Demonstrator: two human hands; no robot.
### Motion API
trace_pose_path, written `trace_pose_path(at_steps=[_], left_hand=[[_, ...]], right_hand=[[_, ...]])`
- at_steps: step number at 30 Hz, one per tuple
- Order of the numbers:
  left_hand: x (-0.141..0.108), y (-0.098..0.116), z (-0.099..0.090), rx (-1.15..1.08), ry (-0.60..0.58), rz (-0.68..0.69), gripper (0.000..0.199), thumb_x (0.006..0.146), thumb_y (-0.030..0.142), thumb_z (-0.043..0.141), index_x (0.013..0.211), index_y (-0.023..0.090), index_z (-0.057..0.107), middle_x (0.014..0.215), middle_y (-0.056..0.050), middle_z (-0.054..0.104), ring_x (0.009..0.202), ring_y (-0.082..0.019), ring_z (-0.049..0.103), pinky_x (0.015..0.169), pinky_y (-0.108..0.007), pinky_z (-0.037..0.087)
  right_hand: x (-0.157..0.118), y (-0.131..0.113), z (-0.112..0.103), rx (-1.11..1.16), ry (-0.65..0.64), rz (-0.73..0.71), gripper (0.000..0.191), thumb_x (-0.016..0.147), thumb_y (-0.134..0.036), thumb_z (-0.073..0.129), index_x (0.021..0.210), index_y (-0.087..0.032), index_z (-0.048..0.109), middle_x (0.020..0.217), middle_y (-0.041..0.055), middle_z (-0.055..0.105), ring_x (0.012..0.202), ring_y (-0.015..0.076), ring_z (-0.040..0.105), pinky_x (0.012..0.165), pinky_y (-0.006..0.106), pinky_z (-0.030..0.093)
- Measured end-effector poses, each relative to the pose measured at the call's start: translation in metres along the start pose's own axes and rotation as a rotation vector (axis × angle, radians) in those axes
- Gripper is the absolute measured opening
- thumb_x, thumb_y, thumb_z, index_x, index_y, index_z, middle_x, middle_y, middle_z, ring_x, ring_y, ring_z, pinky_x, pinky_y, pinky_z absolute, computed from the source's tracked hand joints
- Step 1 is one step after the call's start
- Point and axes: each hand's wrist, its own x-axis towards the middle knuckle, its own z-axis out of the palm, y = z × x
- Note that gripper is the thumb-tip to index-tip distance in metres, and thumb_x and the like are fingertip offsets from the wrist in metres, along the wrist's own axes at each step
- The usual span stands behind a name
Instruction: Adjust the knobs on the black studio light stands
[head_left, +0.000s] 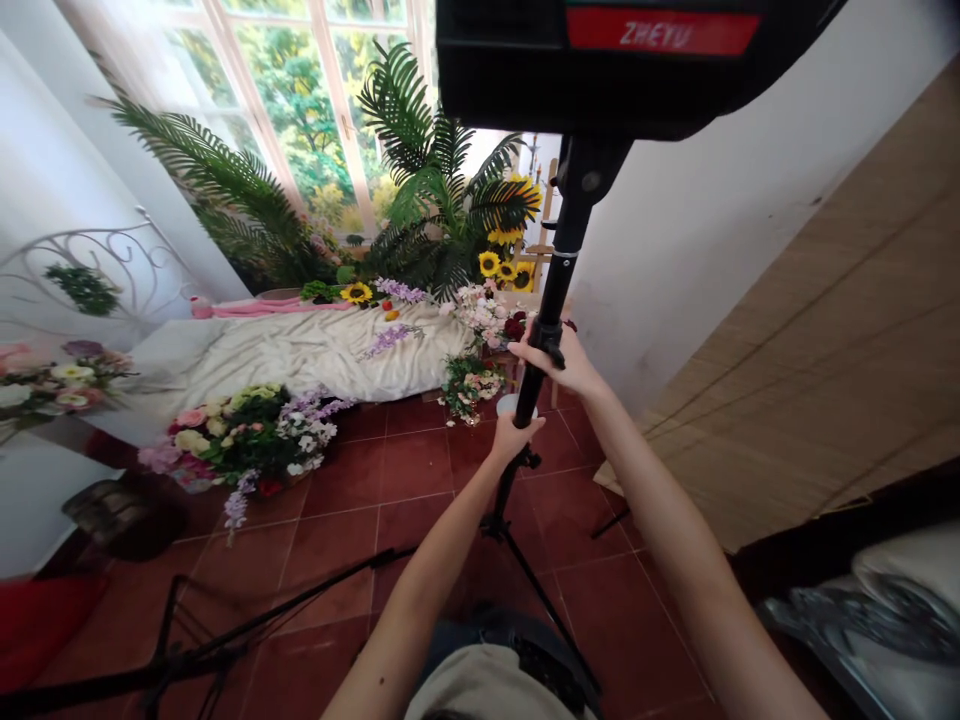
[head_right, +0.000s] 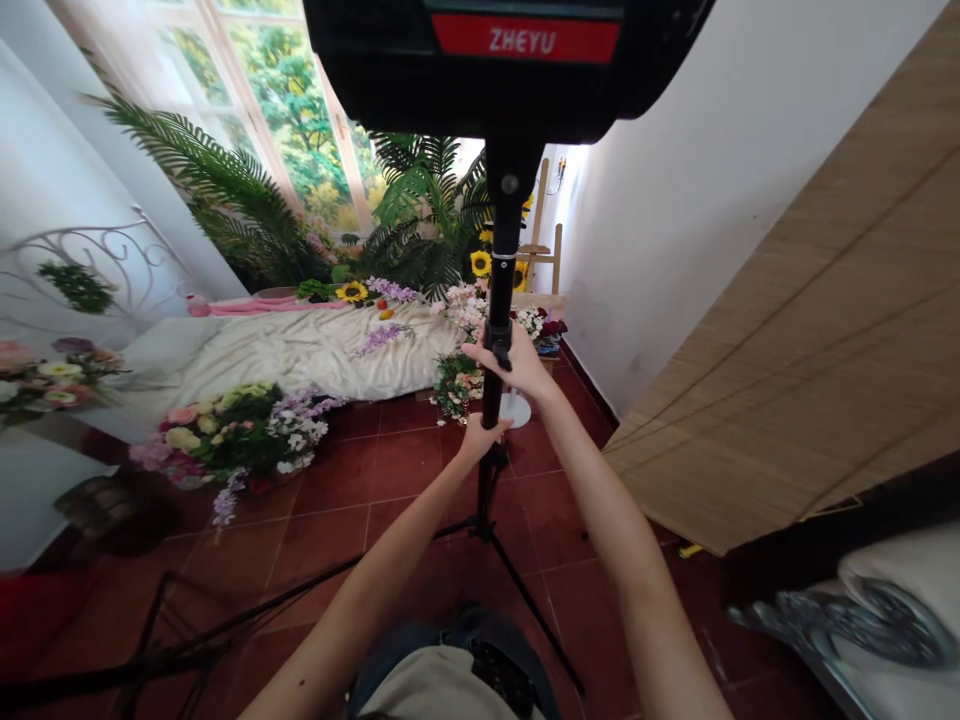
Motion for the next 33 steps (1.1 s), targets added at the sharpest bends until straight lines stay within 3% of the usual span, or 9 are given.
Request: trace_pose_path(at_steps=[3, 6, 9, 13, 15, 21, 28, 33], left_hand=[[-0.013, 0.000, -0.012, -0.051, -0.076, 0.076, 0.038, 0.057, 0.043, 0.075, 0.077, 0.014, 0.060, 0.065, 0.000, 0.061, 0.059, -0.011, 0.055, 0.059, -0.023, 0.044], [-0.023, -0.014, -0.018, -0.050, -0.135, 0.058, 0.043, 0.054, 0.042, 0.078, 0.081, 0.013, 0.061, 0.072, -0.002, 0.063, 0.064, -0.012, 0.058, 0.063, -0.025, 0.047], [-0.023, -0.033, -0.016, -0.062, -0.132, -0.002, 0.037, 0.058, 0.044, 0.075, 0.070, 0.013, 0.059, 0.063, -0.001, 0.060, 0.057, -0.012, 0.056, 0.059, -0.026, 0.048], [-0.015, -0.046, -0.010, -0.117, -0.146, -0.026, 0.038, 0.056, 0.042, 0.077, 0.072, 0.013, 0.059, 0.061, -0.001, 0.060, 0.056, -0.013, 0.057, 0.058, -0.028, 0.049], [-0.012, -0.046, -0.008, -0.139, -0.144, -0.036, 0.040, 0.053, 0.042, 0.078, 0.073, 0.013, 0.060, 0.061, -0.002, 0.061, 0.059, -0.015, 0.058, 0.060, -0.029, 0.050], [-0.013, -0.040, -0.009, -0.167, -0.117, -0.077, 0.045, 0.045, 0.044, 0.082, 0.067, 0.012, 0.058, 0.059, -0.003, 0.061, 0.061, -0.018, 0.060, 0.059, -0.031, 0.051], [-0.015, -0.039, -0.008, -0.178, -0.085, -0.112, 0.044, 0.047, 0.041, 0.082, 0.070, 0.011, 0.060, 0.060, -0.004, 0.063, 0.061, -0.017, 0.062, 0.060, -0.030, 0.052], [-0.014, -0.042, -0.006, -0.190, -0.074, -0.087, 0.043, 0.047, 0.041, 0.082, 0.068, 0.011, 0.059, 0.060, -0.003, 0.063, 0.061, -0.016, 0.061, 0.061, -0.029, 0.051]], right_hand=[[0.002, -0.003, -0.009, 0.067, -0.137, -0.031, 0.035, 0.073, -0.051, 0.065, 0.079, -0.020, 0.049, 0.065, -0.0032, 0.055, 0.062, 0.0130, 0.055, 0.064, 0.030, 0.048], [0.000, -0.002, -0.006, 0.059, -0.111, -0.032, 0.034, 0.071, -0.048, 0.067, 0.078, -0.020, 0.049, 0.067, -0.0028, 0.055, 0.063, 0.0130, 0.055, 0.064, 0.029, 0.048], [-0.009, 0.008, 0.012, 0.018, 0.086, 0.001, 0.034, 0.070, -0.047, 0.068, 0.079, -0.020, 0.049, 0.068, -0.0019, 0.055, 0.061, 0.0127, 0.053, 0.061, 0.028, 0.047], [-0.034, 0.038, 0.046, -0.050, 0.419, 0.084, 0.031, 0.073, -0.046, 0.064, 0.082, -0.021, 0.046, 0.070, -0.0011, 0.053, 0.060, 0.0130, 0.050, 0.059, 0.027, 0.044], [-0.051, 0.057, 0.059, -0.062, 0.473, 0.132, 0.030, 0.073, -0.044, 0.064, 0.084, -0.021, 0.046, 0.071, -0.0009, 0.053, 0.061, 0.0135, 0.050, 0.058, 0.027, 0.044], [-0.087, 0.103, 0.068, 0.059, 0.227, 0.175, 0.032, 0.067, -0.041, 0.068, 0.078, -0.021, 0.045, 0.067, -0.0026, 0.051, 0.059, 0.0128, 0.048, 0.059, 0.028, 0.043], [-0.084, 0.112, 0.057, 0.092, 0.044, 0.173, 0.035, 0.065, -0.045, 0.070, 0.078, -0.021, 0.048, 0.070, -0.0014, 0.055, 0.062, 0.0133, 0.051, 0.061, 0.028, 0.044], [-0.090, 0.118, 0.059, 0.090, 0.075, 0.171, 0.036, 0.065, -0.047, 0.070, 0.078, -0.021, 0.048, 0.071, -0.0012, 0.055, 0.062, 0.0129, 0.051, 0.059, 0.028, 0.045]])
